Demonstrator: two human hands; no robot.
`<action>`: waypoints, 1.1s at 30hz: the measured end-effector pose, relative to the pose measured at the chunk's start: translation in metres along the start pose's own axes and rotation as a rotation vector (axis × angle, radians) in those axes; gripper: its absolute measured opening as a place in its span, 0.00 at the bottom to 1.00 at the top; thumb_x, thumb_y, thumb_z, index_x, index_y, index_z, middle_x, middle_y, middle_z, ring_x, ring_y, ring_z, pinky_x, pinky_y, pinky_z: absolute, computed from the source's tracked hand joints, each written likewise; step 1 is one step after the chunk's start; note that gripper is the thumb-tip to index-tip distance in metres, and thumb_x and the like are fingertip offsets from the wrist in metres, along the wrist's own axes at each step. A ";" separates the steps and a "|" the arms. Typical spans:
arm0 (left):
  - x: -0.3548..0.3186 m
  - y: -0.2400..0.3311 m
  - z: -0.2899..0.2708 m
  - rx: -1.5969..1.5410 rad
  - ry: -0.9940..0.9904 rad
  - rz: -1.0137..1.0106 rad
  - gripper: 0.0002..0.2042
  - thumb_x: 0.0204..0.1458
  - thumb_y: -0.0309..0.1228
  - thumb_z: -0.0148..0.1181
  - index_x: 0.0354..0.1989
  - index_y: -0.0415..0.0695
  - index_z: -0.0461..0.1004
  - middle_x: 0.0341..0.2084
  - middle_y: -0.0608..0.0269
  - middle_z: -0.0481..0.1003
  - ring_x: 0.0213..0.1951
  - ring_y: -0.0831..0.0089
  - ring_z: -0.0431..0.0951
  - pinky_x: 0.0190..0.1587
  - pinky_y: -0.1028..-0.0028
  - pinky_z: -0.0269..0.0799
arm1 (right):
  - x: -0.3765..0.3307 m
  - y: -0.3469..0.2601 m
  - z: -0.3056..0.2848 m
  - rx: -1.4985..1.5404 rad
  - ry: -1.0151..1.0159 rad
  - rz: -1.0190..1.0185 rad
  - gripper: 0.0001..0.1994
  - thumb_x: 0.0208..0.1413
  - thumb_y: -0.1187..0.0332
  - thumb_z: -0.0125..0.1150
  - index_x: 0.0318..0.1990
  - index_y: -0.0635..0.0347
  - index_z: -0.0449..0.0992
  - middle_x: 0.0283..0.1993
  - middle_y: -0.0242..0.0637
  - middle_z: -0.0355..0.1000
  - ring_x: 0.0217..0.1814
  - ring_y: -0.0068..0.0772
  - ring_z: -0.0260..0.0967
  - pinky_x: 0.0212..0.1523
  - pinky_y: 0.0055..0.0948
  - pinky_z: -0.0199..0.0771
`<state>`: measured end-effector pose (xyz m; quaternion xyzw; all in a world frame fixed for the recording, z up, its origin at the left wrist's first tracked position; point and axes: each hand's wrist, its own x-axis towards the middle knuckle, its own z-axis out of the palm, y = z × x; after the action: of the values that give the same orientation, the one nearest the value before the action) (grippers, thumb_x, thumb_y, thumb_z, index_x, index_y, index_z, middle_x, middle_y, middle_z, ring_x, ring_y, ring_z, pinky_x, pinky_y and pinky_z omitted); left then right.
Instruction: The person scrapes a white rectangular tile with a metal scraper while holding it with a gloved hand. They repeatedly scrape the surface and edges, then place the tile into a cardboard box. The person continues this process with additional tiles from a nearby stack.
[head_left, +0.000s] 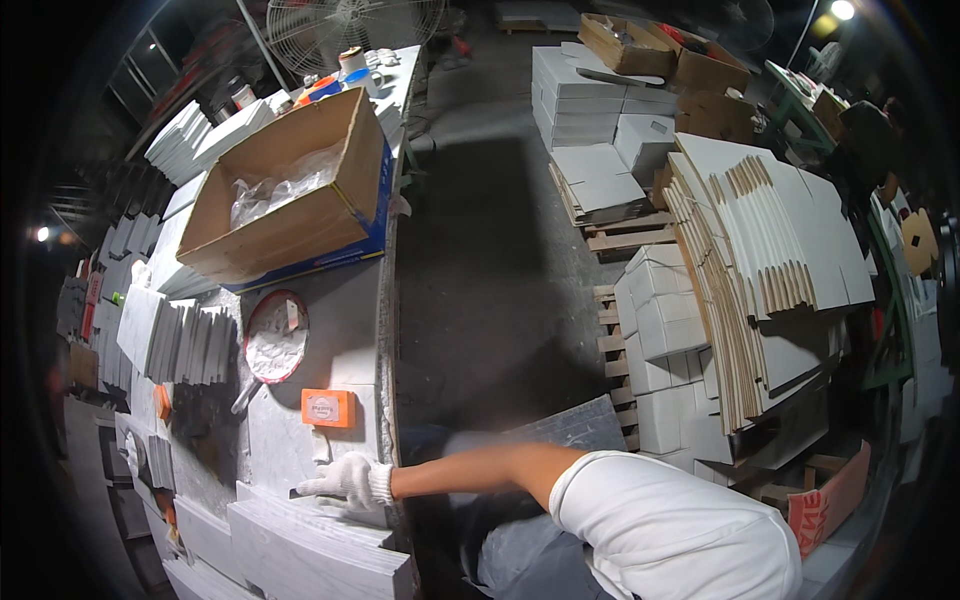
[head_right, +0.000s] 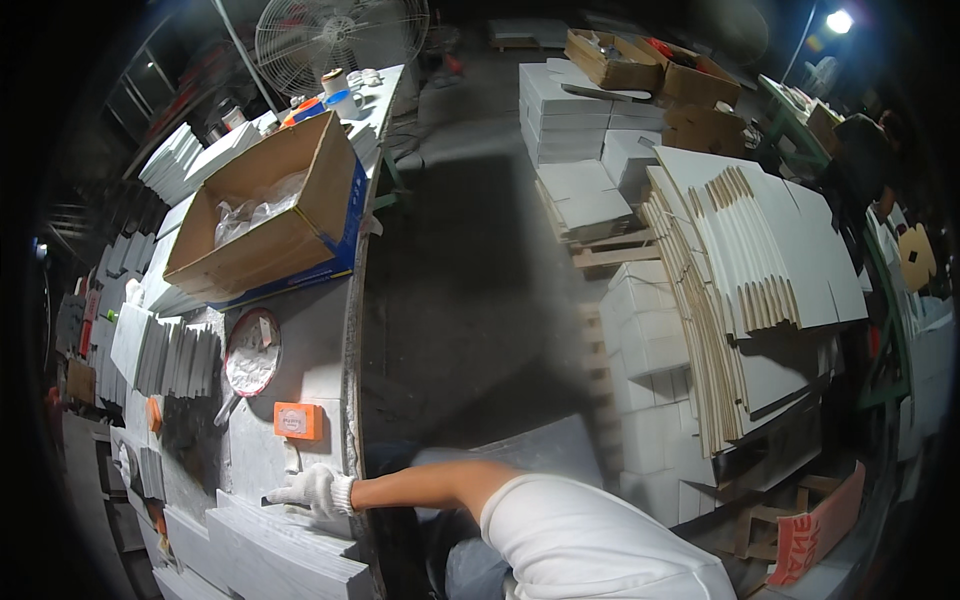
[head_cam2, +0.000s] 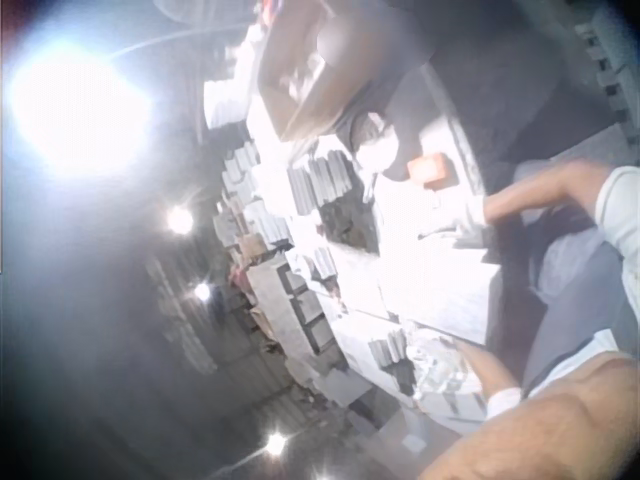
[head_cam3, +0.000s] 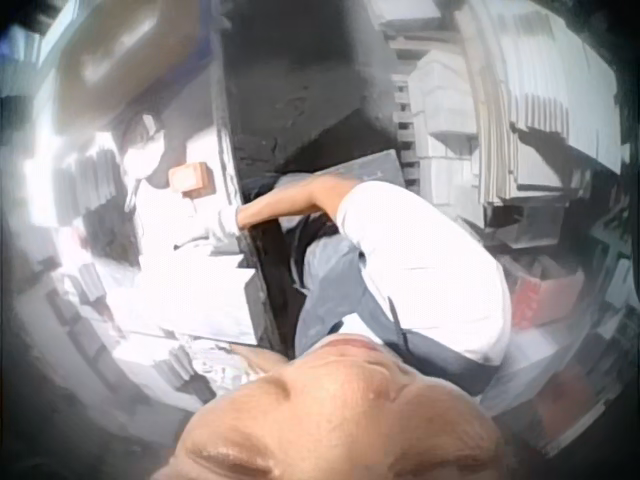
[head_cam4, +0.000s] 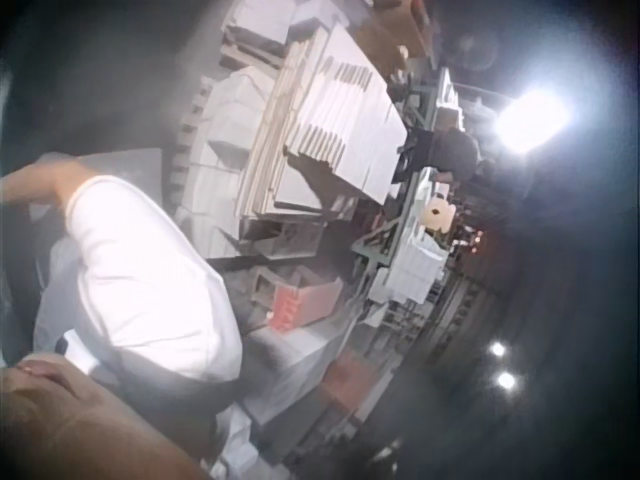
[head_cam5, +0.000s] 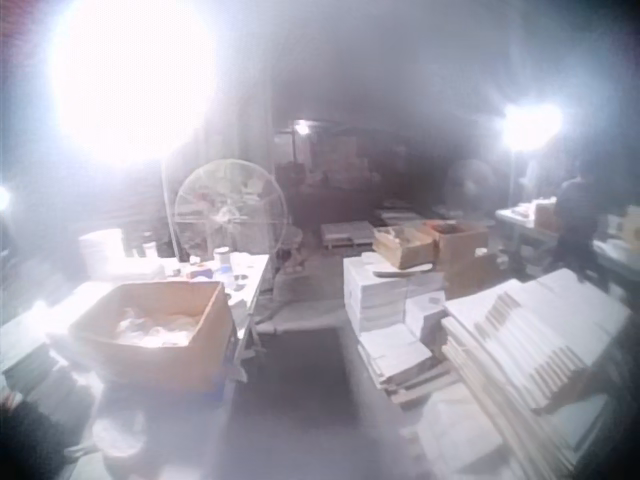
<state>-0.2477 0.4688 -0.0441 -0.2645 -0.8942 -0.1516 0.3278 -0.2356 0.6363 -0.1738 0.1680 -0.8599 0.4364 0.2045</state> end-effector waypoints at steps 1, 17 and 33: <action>-0.001 0.006 -0.001 -0.026 -0.011 -0.023 0.24 0.48 0.22 0.62 0.56 0.52 0.79 0.49 0.64 0.76 0.50 0.63 0.78 0.52 0.64 0.75 | 0.000 -0.003 -0.005 -0.011 -0.045 0.047 0.24 0.67 0.70 0.48 0.71 0.53 0.66 0.53 0.35 0.75 0.51 0.38 0.76 0.55 0.29 0.77; -0.023 0.060 -0.017 -0.286 -0.177 -0.269 0.24 0.52 0.25 0.59 0.61 0.50 0.74 0.53 0.61 0.75 0.51 0.64 0.78 0.48 0.65 0.77 | -0.093 -0.030 -0.043 0.377 0.448 0.314 0.27 0.65 0.67 0.58 0.72 0.46 0.67 0.56 0.48 0.75 0.53 0.54 0.75 0.54 0.42 0.78; -0.043 0.036 -0.063 -0.284 -0.194 -0.487 0.25 0.56 0.27 0.55 0.66 0.47 0.70 0.57 0.58 0.73 0.52 0.65 0.78 0.44 0.66 0.79 | -0.151 -0.009 -0.020 0.091 0.388 0.501 0.28 0.66 0.61 0.58 0.73 0.40 0.63 0.36 0.40 0.73 0.30 0.46 0.76 0.28 0.45 0.77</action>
<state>-0.1670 0.4542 -0.0223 -0.0984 -0.9283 -0.3235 0.1545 -0.0973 0.6639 -0.2323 -0.1263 -0.7991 0.5352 0.2429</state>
